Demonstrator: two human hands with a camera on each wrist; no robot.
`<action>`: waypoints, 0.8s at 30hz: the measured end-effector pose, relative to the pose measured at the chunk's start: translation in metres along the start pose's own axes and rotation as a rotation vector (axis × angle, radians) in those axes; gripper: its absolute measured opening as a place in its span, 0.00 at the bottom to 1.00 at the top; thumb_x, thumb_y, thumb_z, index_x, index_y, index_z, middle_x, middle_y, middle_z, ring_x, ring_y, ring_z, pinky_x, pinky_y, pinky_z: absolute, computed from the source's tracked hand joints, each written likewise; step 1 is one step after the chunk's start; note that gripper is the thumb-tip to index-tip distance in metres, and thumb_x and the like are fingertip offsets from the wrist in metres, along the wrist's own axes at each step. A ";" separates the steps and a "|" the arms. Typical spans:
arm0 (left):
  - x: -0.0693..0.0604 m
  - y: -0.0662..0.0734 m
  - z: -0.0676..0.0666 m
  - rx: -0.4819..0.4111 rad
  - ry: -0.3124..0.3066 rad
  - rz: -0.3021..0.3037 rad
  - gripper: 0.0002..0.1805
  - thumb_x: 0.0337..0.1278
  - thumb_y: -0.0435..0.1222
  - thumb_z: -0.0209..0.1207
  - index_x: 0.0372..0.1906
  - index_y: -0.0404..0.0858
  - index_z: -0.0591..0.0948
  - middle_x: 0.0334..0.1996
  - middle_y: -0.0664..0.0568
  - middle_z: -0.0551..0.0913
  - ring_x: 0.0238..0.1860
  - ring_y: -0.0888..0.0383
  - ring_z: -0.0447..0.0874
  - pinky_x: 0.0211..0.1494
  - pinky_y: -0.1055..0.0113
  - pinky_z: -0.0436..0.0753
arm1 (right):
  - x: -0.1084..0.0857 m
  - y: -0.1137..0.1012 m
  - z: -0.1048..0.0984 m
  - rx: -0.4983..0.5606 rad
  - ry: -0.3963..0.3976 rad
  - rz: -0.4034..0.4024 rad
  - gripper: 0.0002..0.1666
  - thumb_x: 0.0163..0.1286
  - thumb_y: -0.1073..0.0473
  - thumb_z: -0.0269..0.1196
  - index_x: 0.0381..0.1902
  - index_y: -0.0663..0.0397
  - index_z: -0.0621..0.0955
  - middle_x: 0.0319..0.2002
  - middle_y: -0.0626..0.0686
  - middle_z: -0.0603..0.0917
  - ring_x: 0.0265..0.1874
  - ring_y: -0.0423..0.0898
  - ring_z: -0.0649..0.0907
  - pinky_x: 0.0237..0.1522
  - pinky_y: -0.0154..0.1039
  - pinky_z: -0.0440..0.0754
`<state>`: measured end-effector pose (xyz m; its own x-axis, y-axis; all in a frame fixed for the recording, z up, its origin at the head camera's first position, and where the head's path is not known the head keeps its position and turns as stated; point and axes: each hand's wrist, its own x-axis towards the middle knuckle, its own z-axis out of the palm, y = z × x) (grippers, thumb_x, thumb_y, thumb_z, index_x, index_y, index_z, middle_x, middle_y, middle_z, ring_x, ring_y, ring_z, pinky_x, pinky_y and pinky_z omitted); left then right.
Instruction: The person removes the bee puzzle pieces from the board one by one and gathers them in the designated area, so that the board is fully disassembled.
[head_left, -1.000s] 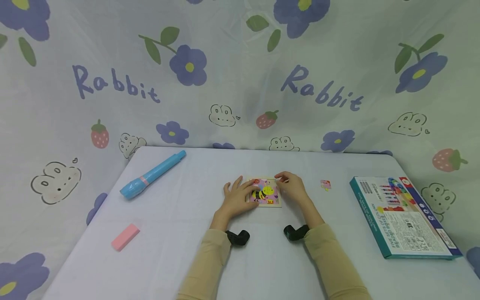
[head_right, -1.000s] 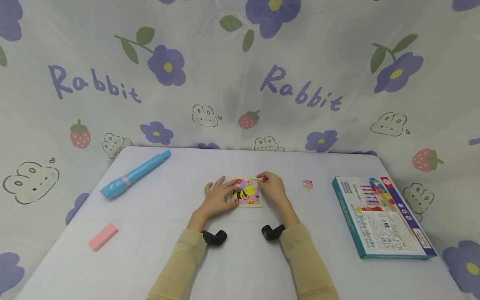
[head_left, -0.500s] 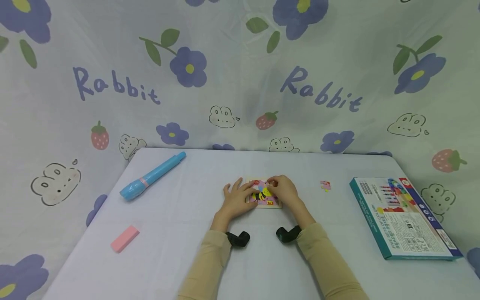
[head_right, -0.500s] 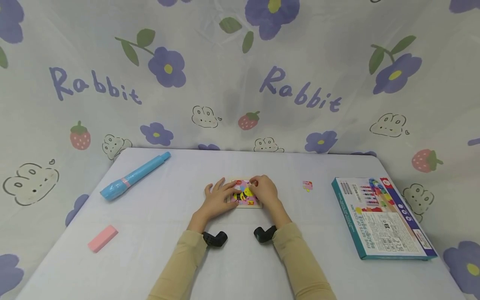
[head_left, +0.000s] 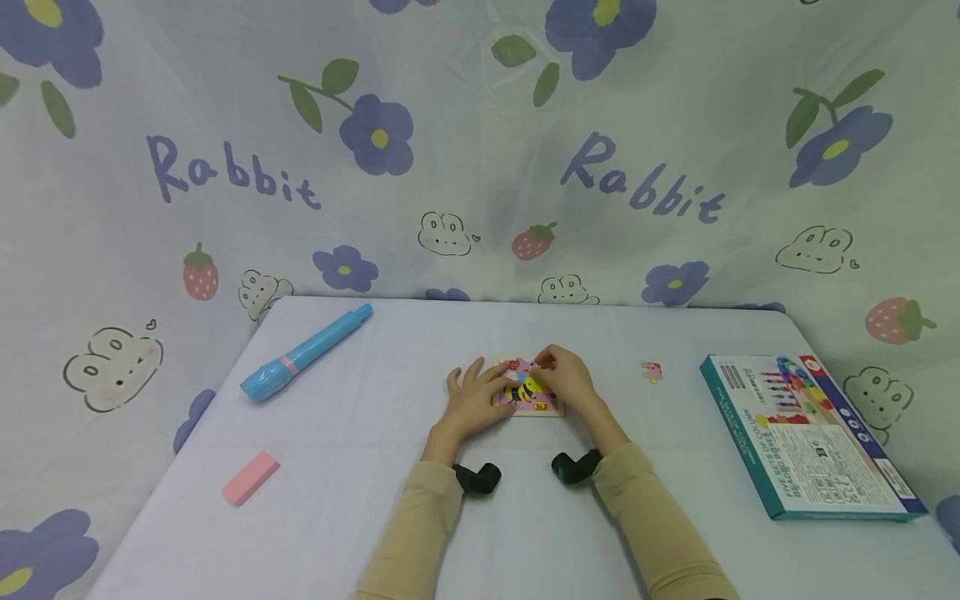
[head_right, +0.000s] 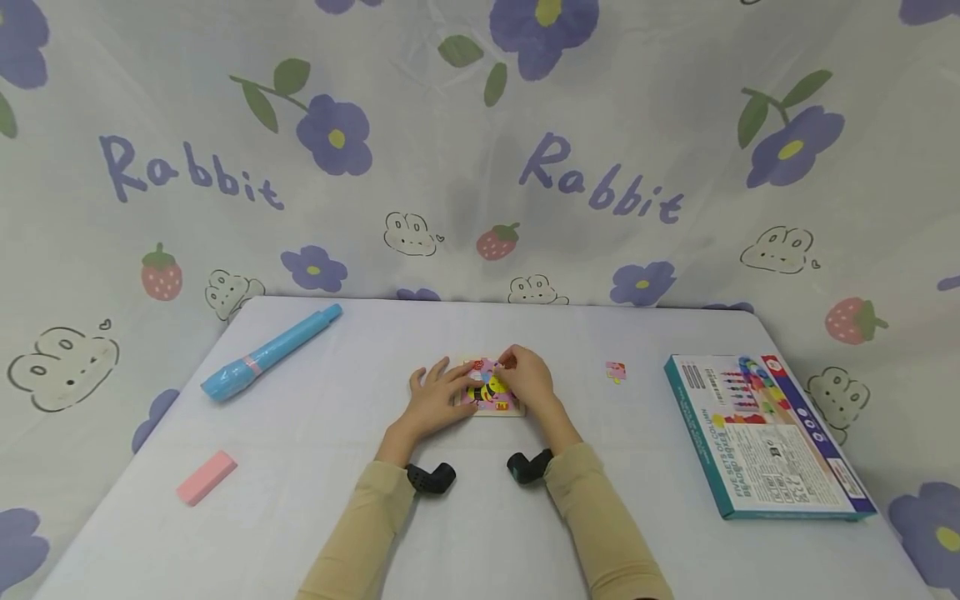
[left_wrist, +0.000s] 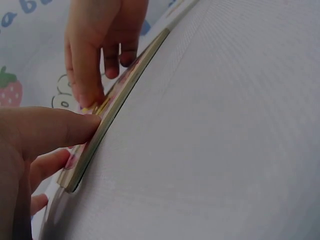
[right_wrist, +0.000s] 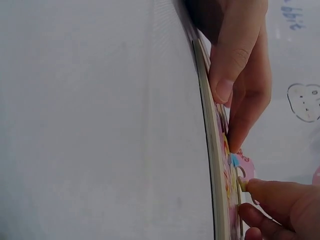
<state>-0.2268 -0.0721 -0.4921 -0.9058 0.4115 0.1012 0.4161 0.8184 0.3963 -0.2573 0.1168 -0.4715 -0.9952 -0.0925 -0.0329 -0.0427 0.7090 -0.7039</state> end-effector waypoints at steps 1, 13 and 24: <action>0.000 0.000 0.000 0.002 0.000 0.000 0.21 0.51 0.51 0.57 0.52 0.56 0.79 0.66 0.59 0.65 0.70 0.45 0.49 0.63 0.38 0.43 | 0.000 0.000 0.000 0.019 0.003 0.009 0.12 0.61 0.56 0.63 0.39 0.56 0.78 0.34 0.53 0.81 0.31 0.46 0.76 0.32 0.37 0.72; 0.000 -0.001 0.002 0.010 0.002 0.004 0.21 0.52 0.52 0.56 0.53 0.55 0.79 0.66 0.58 0.65 0.70 0.44 0.49 0.63 0.38 0.43 | -0.003 0.009 -0.005 0.228 0.043 0.090 0.15 0.61 0.57 0.64 0.46 0.54 0.78 0.38 0.56 0.84 0.35 0.48 0.80 0.35 0.37 0.76; 0.000 -0.001 0.001 -0.001 -0.003 0.005 0.22 0.52 0.52 0.55 0.54 0.55 0.78 0.67 0.59 0.65 0.70 0.44 0.48 0.63 0.38 0.43 | -0.006 0.027 -0.025 0.303 0.133 0.133 0.15 0.63 0.62 0.60 0.48 0.58 0.77 0.35 0.57 0.81 0.29 0.44 0.79 0.31 0.33 0.75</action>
<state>-0.2275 -0.0729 -0.4931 -0.9034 0.4169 0.1003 0.4206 0.8159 0.3966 -0.2543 0.1542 -0.4730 -0.9939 0.0927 -0.0597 0.0964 0.4672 -0.8789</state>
